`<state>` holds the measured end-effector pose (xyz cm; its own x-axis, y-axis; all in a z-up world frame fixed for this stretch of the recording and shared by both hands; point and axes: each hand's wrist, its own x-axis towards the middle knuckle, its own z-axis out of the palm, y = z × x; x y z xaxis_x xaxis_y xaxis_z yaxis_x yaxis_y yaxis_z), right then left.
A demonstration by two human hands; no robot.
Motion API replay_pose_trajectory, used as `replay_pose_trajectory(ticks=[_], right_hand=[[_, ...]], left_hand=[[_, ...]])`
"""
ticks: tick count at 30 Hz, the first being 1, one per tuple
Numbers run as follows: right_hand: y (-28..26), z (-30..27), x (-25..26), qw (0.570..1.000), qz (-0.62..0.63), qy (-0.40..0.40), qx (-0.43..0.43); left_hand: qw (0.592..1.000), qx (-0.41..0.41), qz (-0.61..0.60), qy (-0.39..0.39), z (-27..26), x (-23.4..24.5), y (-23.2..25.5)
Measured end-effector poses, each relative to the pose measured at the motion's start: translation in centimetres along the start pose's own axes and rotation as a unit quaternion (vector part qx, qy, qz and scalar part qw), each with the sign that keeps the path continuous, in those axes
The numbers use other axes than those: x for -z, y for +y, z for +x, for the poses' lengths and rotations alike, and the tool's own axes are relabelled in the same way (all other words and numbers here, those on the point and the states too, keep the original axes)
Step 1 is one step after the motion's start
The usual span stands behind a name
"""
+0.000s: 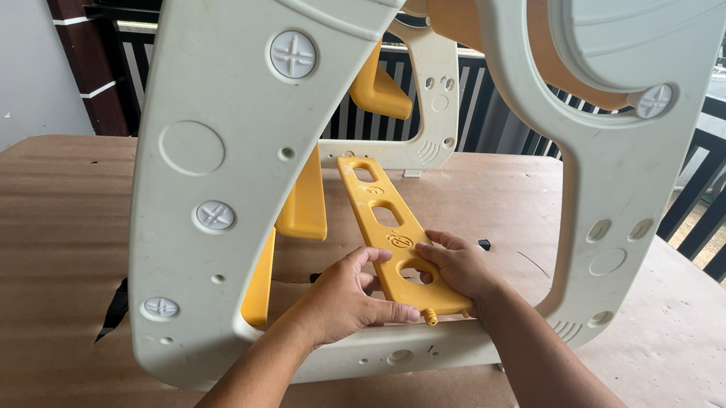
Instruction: The person assembles a small plastic children's chair by hand. They insert and tighten multiple white plastic fasteners into pre-drilled holes on the white side frames, attach yellow crossbars, and then fit the yellow seat and backrest into place.
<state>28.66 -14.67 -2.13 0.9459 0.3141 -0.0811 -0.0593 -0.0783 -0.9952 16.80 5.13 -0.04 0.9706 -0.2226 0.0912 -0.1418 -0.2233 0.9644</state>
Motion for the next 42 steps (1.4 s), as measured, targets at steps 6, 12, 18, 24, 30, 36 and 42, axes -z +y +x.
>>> replay_pose_trajectory(ticks=[6, 12, 18, 24, 30, 36, 42], right_hand=[[0.3, 0.3, -0.3, 1.000, -0.005, 0.002, 0.006], [-0.1, -0.2, -0.7, 0.998, -0.059, 0.020, -0.012], [-0.7, -0.8, -1.0, 0.995, -0.093, 0.024, -0.018], [0.1, -0.1, -0.9, 0.994, -0.097, 0.040, -0.012], [-1.0, -0.2, -1.7, 0.997, -0.076, 0.033, -0.006], [-4.2, -6.8, -1.4, 0.918, -0.393, -0.041, 0.039], [-4.8, -10.1, 0.2, 0.901, -0.422, -0.101, -0.024]], left_hand=[[0.999, -0.011, 0.050, -0.003, 0.1, 0.1, -0.4], [0.996, 0.042, 0.077, 0.020, 0.3, -0.1, -0.3], [0.993, 0.069, 0.092, 0.013, 0.9, -0.4, -0.5], [0.996, 0.081, 0.037, -0.005, 1.3, -0.3, -1.0], [0.999, 0.042, -0.024, 0.003, 1.2, 0.3, -1.4], [0.993, 0.002, 0.114, 0.021, 0.7, 0.2, -0.5], [0.972, 0.079, 0.221, -0.019, -0.6, -0.8, 1.4]])
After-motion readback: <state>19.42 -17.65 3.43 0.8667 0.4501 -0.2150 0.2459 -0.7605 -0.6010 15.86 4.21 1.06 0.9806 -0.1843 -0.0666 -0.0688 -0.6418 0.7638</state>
